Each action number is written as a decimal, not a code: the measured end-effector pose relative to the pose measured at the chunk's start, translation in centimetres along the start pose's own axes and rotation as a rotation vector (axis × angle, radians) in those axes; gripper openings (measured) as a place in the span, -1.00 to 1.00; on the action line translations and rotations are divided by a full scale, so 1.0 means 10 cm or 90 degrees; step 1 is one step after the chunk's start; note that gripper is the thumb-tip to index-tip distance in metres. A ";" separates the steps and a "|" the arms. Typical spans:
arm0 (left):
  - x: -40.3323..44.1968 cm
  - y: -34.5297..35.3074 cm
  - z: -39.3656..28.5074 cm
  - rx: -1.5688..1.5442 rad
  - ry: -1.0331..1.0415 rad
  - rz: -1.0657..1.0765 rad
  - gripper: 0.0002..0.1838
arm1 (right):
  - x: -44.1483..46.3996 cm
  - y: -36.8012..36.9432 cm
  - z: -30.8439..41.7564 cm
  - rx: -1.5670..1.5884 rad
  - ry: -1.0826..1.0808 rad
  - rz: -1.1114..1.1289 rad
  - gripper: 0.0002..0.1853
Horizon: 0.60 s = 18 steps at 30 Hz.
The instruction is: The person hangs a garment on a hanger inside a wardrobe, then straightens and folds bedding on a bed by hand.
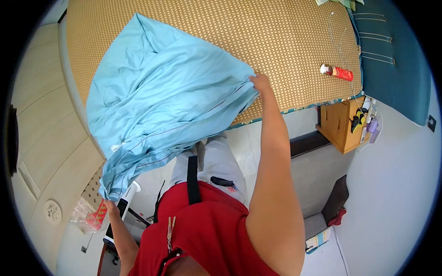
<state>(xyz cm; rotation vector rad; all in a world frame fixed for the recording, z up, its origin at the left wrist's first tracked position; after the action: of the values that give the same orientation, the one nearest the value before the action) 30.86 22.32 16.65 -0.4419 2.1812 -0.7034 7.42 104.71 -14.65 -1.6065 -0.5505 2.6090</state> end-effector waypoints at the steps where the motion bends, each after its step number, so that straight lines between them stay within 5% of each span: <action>1: 0.00 0.02 -0.02 0.003 -0.029 -0.014 -0.42 | -0.04 0.01 -0.07 0.119 0.068 0.057 -0.55; 2: 0.00 0.05 -0.04 0.004 -0.058 -0.029 -0.42 | -0.12 0.03 -0.10 0.237 0.135 0.115 -0.53; 5: 0.04 0.12 0.00 0.003 -0.042 -0.027 -0.45 | -0.22 0.13 -0.31 0.082 0.133 0.061 -0.38; 8: 0.08 0.16 -0.01 0.005 -0.023 -0.030 -0.48 | -0.16 0.34 -0.44 -0.319 -0.022 -0.160 -0.23; 9: 0.08 0.17 -0.03 -0.007 -0.026 -0.016 -0.49 | -0.15 0.39 -0.44 -0.277 0.032 -0.170 -0.14; 16: -0.01 0.16 -0.01 -0.070 -0.065 0.002 -0.55 | 0.03 0.21 -0.31 -0.408 0.084 -0.126 -0.25; 18: 0.07 0.13 0.07 -0.034 -0.057 0.002 -0.58 | -0.03 0.14 -0.23 -0.443 -0.020 -0.037 -0.32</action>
<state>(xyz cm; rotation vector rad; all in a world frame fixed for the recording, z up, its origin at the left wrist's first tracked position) 30.87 22.78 15.09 -0.4887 2.1201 -0.6145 9.80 103.96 -15.71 -1.6323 -1.6157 2.5416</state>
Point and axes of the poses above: each hand's wrist, its own x-axis towards the middle knuckle, its own y-axis out of the palm, z = x × y, the point moved 1 cm from there along x, towards the middle knuckle, and after that the axes turned 6 degrees about z, right-handed, at the moved point
